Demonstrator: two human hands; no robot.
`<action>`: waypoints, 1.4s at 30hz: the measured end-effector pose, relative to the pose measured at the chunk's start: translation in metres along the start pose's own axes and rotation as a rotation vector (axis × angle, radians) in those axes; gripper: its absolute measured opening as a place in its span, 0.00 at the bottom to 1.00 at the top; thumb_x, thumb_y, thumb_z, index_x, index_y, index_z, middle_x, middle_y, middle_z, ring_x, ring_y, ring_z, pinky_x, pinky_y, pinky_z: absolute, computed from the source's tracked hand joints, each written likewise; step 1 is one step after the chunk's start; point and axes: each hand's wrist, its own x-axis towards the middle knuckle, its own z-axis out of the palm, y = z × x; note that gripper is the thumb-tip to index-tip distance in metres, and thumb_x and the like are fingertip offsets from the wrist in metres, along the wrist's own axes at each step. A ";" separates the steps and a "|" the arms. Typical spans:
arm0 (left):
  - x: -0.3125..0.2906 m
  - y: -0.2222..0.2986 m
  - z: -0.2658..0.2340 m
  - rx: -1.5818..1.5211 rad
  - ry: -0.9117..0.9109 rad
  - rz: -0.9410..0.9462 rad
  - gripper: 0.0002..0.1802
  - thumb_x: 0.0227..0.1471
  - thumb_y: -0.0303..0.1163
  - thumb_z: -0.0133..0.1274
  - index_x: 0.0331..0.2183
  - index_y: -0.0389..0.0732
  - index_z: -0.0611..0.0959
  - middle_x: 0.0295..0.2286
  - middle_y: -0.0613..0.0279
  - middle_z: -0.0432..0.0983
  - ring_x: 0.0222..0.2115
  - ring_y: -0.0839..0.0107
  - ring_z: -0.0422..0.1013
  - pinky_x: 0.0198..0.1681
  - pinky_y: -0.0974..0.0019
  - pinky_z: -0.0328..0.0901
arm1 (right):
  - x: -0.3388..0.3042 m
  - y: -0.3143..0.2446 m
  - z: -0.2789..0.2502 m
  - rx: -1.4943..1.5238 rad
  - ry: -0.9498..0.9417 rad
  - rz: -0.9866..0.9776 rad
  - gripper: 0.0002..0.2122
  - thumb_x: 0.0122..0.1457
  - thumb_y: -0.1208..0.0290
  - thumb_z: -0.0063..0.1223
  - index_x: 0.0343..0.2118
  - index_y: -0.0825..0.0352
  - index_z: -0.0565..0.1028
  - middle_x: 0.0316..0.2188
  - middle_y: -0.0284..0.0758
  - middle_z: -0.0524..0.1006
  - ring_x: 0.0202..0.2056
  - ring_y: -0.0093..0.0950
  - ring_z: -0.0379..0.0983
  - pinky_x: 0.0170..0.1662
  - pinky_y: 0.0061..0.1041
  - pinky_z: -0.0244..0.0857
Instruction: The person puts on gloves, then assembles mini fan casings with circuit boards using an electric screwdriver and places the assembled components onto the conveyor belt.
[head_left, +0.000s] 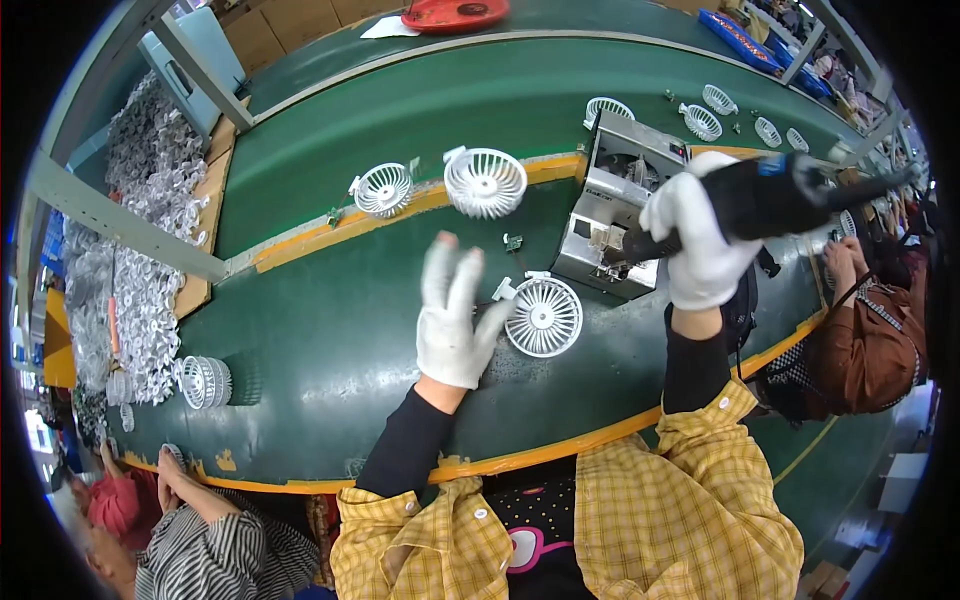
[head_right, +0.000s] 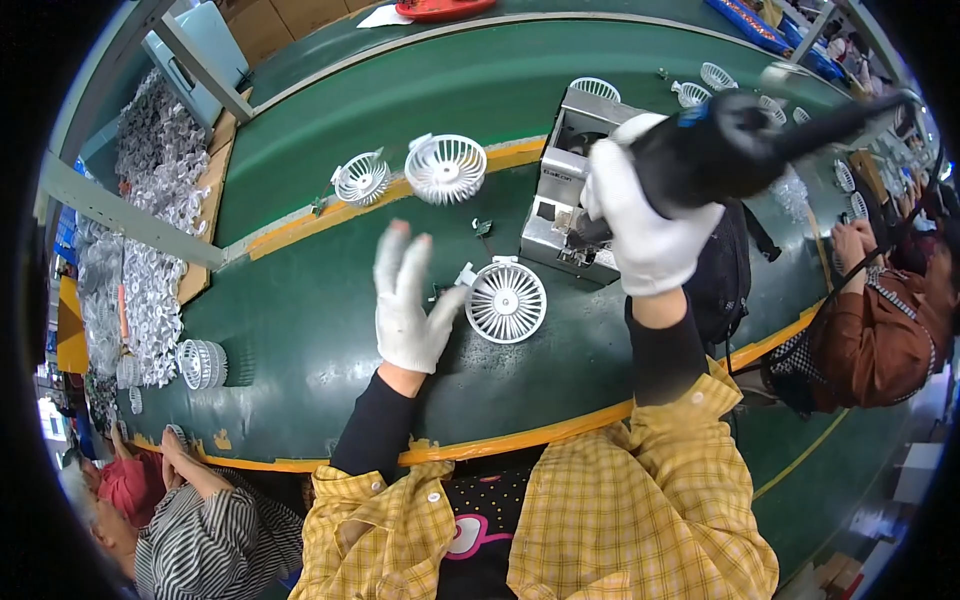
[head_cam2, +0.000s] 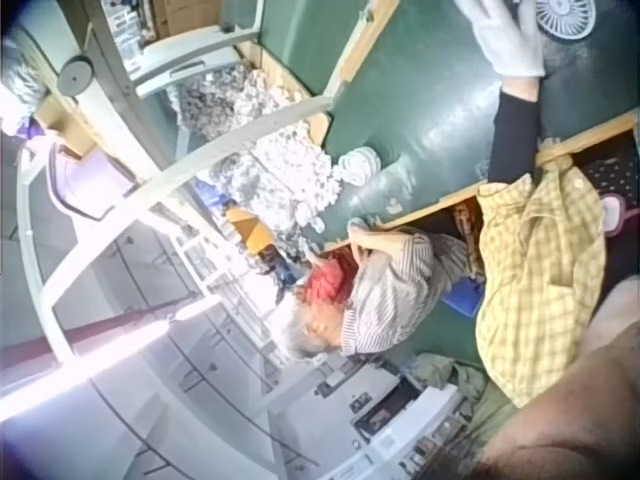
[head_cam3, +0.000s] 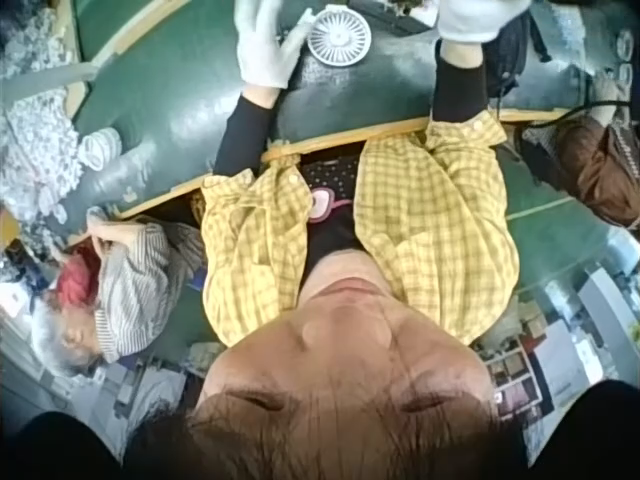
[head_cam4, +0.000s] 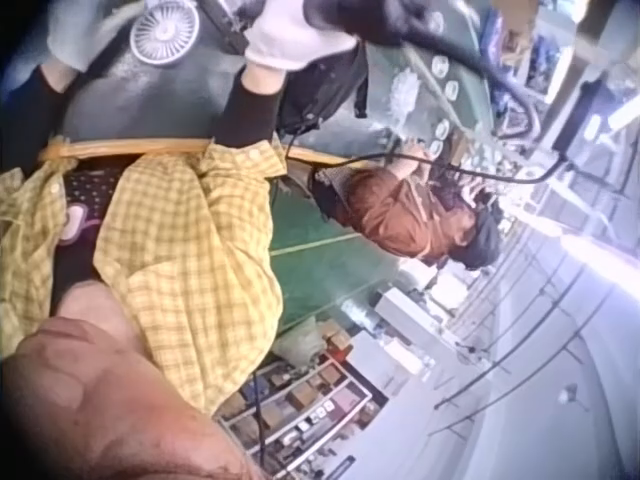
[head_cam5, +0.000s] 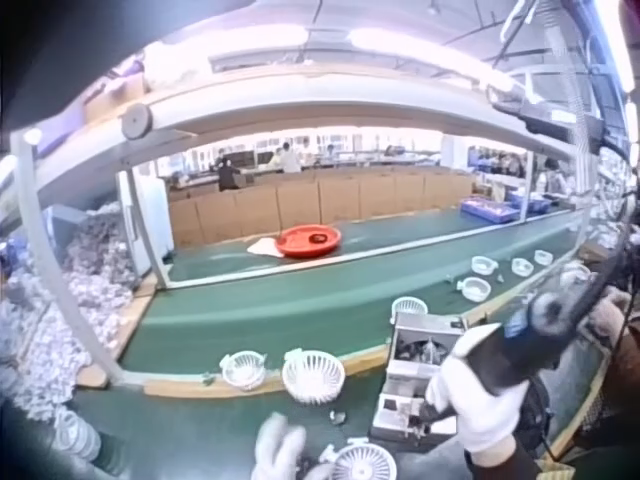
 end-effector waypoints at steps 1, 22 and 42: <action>-0.002 -0.004 -0.001 -0.087 -0.147 0.028 0.24 0.36 0.31 0.64 0.40 0.39 0.77 0.42 0.52 0.71 0.41 0.59 0.70 0.38 0.65 0.68 | 0.000 0.006 -0.002 -0.088 -0.010 0.000 0.02 0.52 0.83 0.45 0.29 0.71 0.67 0.13 0.31 0.65 0.12 0.22 0.61 0.20 0.22 0.60; -0.027 0.001 0.016 0.061 -0.582 0.212 0.15 0.38 0.44 0.59 0.20 0.42 0.79 0.23 0.58 0.69 0.26 0.60 0.70 0.30 0.60 0.66 | -0.054 0.040 0.019 0.072 -0.175 0.226 0.12 0.50 0.90 0.45 0.35 0.68 0.64 0.17 0.34 0.68 0.16 0.23 0.66 0.21 0.21 0.61; -0.026 0.000 0.020 -0.009 -0.464 0.231 0.14 0.34 0.42 0.63 0.20 0.43 0.78 0.23 0.62 0.68 0.25 0.61 0.68 0.28 0.61 0.64 | -0.006 0.010 -0.003 -0.057 0.083 0.032 0.02 0.51 0.85 0.44 0.27 0.72 0.66 0.13 0.32 0.64 0.12 0.22 0.60 0.20 0.23 0.60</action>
